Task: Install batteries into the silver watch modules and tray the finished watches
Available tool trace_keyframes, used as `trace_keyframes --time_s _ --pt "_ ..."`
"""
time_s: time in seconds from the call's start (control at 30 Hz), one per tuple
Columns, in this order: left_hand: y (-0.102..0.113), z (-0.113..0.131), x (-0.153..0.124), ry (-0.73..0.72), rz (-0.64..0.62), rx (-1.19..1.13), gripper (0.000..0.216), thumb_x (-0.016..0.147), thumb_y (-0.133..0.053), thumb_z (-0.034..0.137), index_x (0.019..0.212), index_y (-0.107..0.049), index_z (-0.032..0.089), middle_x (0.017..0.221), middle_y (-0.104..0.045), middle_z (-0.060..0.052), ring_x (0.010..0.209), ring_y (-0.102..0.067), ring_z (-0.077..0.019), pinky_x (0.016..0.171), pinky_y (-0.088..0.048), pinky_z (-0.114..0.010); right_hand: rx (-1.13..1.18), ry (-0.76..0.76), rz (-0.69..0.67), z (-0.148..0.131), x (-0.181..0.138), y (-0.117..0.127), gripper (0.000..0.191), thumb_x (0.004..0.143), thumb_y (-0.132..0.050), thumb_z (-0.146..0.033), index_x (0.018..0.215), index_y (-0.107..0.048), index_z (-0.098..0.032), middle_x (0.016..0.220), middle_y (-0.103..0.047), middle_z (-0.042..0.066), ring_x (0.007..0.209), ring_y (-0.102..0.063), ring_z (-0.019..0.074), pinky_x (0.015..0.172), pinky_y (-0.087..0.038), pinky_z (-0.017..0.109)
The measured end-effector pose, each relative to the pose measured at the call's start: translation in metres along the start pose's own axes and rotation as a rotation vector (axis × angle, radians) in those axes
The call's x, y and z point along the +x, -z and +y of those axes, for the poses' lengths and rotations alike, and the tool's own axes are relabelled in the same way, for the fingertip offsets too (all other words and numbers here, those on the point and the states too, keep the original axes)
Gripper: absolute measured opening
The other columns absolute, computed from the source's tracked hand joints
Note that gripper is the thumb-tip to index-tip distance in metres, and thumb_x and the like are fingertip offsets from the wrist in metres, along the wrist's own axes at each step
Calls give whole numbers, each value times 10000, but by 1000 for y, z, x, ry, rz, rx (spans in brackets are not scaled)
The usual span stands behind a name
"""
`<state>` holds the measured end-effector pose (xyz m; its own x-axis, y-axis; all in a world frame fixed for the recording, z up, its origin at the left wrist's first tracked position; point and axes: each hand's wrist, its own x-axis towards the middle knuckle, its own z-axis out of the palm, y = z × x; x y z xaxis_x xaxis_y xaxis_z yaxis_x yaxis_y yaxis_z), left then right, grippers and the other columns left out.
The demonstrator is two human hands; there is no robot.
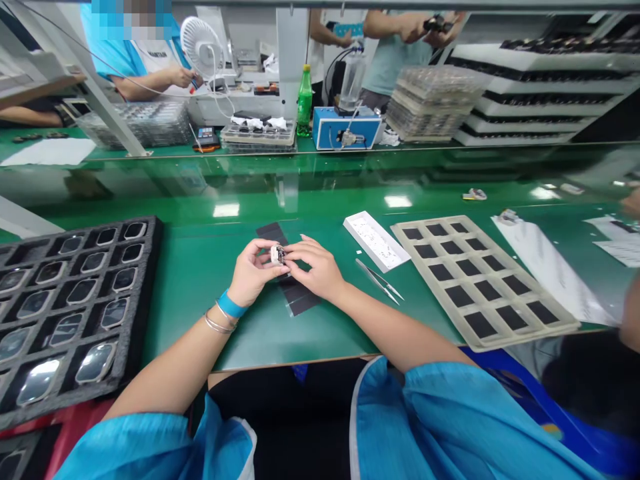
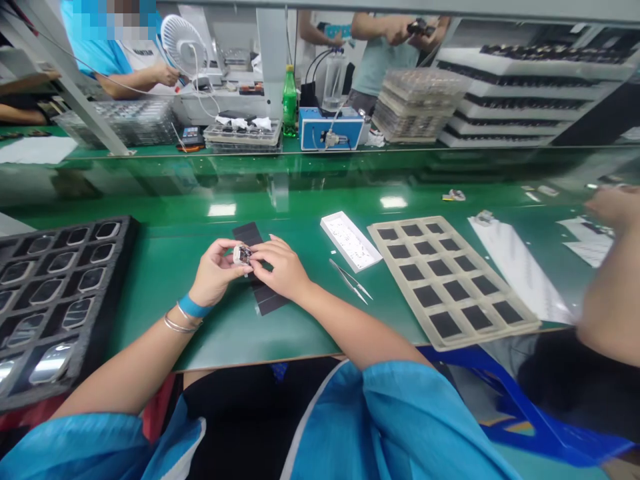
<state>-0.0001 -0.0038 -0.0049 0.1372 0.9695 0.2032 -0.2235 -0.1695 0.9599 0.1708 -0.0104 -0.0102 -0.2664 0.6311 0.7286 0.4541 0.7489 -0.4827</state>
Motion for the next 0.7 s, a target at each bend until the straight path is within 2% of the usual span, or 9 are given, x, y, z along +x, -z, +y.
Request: trace_keyframes --time_s 0.3,0.43,0.5,0.57,0.63,0.7 --pt "-5 2 -2 72 47 -11 570 435 -935 205 899 -606 170 940 -675 -18 801 -677 -138 750 -593 -277 -28 -39 -45 3 -2 -3 100 854 -593 -213 818 -686 -211 998 -765 50 958 -713 162 1117 -415 445" --pt "-6 3 -2 118 44 -33 566 431 -933 185 897 -612 172 927 -689 -15 799 -688 -146 765 -589 -288 -64 -37 -14 4 3 3 77 806 -593 -195 758 -651 -214 969 -762 42 917 -711 161 1082 -441 430" --pt "-5 4 -2 141 27 -62 561 446 -931 184 909 -614 173 904 -703 -21 829 -703 -168 780 -587 -297 -149 -47 32 7 10 17 89 801 -580 -197 738 -640 -217 967 -760 40 908 -707 166 1088 -430 444" --pt "-5 5 -2 160 16 -105 550 468 -929 190 920 -616 172 888 -719 -31 869 -715 -184 792 -581 -292 -306 -119 86 15 18 40 115 803 -562 -188 721 -637 -215 958 -759 44 915 -702 184 1110 -396 475" --pt "-4 7 -1 176 30 -155 542 476 -933 202 918 -621 171 875 -728 -32 876 -721 -183 780 -577 -271 -511 -297 100 26 25 68 130 795 -560 -165 712 -653 -201 932 -758 64 917 -700 217 1111 -378 505" --pt "-4 10 -1 196 54 -194 538 468 -942 212 906 -632 172 857 -730 -24 856 -723 -173 749 -574 -246 -686 -540 26 37 30 94 153 779 -557 -123 715 -688 -167 899 -754 111 906 -703 263 1055 -424 512"
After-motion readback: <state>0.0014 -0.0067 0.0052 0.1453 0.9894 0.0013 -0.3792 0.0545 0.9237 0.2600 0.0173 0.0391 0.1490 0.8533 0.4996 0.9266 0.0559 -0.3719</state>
